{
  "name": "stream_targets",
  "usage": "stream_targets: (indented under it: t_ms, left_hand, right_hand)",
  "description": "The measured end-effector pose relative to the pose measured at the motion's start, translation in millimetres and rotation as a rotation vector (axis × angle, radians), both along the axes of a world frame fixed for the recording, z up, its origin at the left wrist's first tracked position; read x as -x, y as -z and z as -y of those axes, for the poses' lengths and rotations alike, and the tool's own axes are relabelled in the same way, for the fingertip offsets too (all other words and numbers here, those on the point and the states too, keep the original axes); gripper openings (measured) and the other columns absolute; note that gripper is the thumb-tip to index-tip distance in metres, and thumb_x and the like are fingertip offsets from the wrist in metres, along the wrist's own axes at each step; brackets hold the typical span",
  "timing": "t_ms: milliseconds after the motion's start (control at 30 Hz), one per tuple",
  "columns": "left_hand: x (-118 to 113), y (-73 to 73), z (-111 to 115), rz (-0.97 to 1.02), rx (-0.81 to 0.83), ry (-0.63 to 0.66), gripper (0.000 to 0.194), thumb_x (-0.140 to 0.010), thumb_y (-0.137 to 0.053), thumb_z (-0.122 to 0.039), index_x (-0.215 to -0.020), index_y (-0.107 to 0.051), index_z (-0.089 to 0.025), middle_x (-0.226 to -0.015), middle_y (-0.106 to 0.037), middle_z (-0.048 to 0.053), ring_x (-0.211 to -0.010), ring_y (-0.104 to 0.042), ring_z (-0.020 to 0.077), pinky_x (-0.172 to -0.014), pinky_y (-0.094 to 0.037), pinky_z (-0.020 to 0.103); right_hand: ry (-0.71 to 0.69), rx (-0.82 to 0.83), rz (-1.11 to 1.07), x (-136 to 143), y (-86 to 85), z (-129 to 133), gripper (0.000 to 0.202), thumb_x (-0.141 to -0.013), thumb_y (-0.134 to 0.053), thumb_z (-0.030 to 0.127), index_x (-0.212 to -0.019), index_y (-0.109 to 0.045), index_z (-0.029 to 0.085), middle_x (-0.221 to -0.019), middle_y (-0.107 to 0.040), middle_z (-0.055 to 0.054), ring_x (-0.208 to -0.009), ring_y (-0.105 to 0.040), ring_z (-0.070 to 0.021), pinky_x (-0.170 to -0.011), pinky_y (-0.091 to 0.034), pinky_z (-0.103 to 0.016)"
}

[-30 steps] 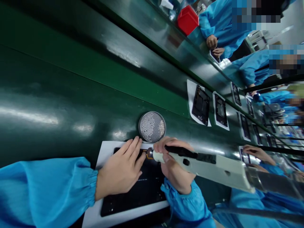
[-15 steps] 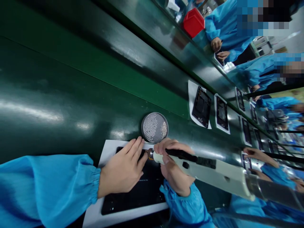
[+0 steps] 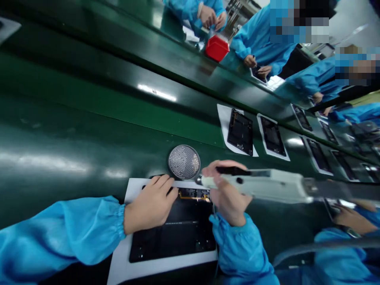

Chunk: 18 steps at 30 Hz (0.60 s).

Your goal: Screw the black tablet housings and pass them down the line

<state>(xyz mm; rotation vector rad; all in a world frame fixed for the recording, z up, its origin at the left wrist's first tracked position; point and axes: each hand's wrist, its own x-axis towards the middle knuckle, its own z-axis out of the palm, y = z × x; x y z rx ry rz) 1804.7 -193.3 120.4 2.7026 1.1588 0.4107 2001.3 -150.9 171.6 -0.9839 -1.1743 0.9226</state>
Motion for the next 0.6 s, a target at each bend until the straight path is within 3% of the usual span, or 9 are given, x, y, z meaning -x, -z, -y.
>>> stream_targets:
  t_ms: [100,200,300,400,467,500,600]
  left_hand:
    - [-2.3,-4.6,-13.6,-0.065,0.104,-0.09,0.025,-0.091,-0.043,-0.007,-0.102,-0.066,-0.011,-0.104,-0.064,0.016,-0.092,-0.057,0.029,-0.079,-0.05,0.044]
    - [-5.2,-3.5,-15.6,-0.131,0.126,-0.121,0.026,-0.088,-0.041,-0.002,-0.089,-0.064,-0.014,-0.094,-0.061,0.013,-0.083,-0.052,0.0267,-0.075,-0.049,0.043]
    - [-2.4,-5.5,1.5,-0.185,0.034,-0.101,0.031,-0.081,-0.04,0.004,-0.089,-0.063,-0.014,-0.094,-0.059,0.012,-0.082,-0.053,0.0251,-0.073,-0.05,0.04]
    - [9.5,-25.7,9.8,-0.159,-0.154,-0.056,0.045,-0.078,-0.036,0.007,-0.107,-0.063,-0.013,-0.098,-0.058,0.011,-0.075,-0.052,0.0207,-0.067,-0.049,0.034]
    - [19.2,-53.3,-13.9,-0.132,-0.237,0.031,0.046,-0.082,-0.034,0.004,-0.115,-0.061,-0.014,-0.1,-0.058,0.01,-0.074,-0.053,0.0195,-0.066,-0.049,0.031]
    - [23.7,-70.1,-37.5,-0.152,-0.221,0.048,0.043,-0.086,-0.034,0.001,-0.115,-0.061,-0.016,-0.102,-0.058,0.01,-0.076,-0.055,0.0197,-0.068,-0.05,0.031]
    - [35.6,-120.8,-141.3,-0.177,-0.086,-0.104,0.028,-0.097,-0.036,-0.017,-0.102,-0.064,-0.018,-0.1,-0.058,0.009,-0.088,-0.059,0.0199,-0.081,-0.052,0.031]
  right_hand:
    - [0.151,-0.057,-0.184,-19.3,-20.6,-15.5,0.023,-0.066,-0.072,0.015,-0.088,-0.068,0.022,-0.065,-0.06,0.004,-0.061,-0.058,-0.0147,-0.06,-0.052,-0.033]
    - [0.324,-0.105,-0.221,-40.8,-33.2,-26.3,0.02,-0.061,-0.073,0.012,-0.078,-0.065,0.019,-0.062,-0.06,0.004,-0.06,-0.057,-0.0138,-0.061,-0.052,-0.033]
    - [0.454,-0.19,-0.253,-62.6,-41.0,-32.1,0.019,-0.059,-0.072,0.01,-0.073,-0.062,0.019,-0.062,-0.06,0.005,-0.057,-0.057,-0.0144,-0.059,-0.051,-0.033]
    - [0.56,-0.252,-0.291,-83.6,-49.2,-33.2,0.022,-0.057,-0.071,0.007,-0.074,-0.062,0.019,-0.066,-0.06,0.004,-0.056,-0.058,-0.015,-0.059,-0.051,-0.035]
    - [0.628,-0.269,-0.313,-96.2,-53.9,-32.7,0.025,-0.056,-0.073,0.007,-0.075,-0.063,0.019,-0.067,-0.06,0.004,-0.057,-0.057,-0.0153,-0.058,-0.052,-0.035]
    - [0.654,-0.275,-0.326,-101.7,-55.3,-32.7,0.025,-0.055,-0.074,0.008,-0.075,-0.063,0.02,-0.067,-0.059,0.004,-0.058,-0.058,-0.0157,-0.058,-0.051,-0.035]
    - [0.709,-0.276,-0.377,-114.4,-53.4,-36.4,0.027,-0.053,-0.077,0.011,-0.074,-0.062,0.02,-0.071,-0.061,0.003,-0.062,-0.058,-0.0161,-0.058,-0.052,-0.034]
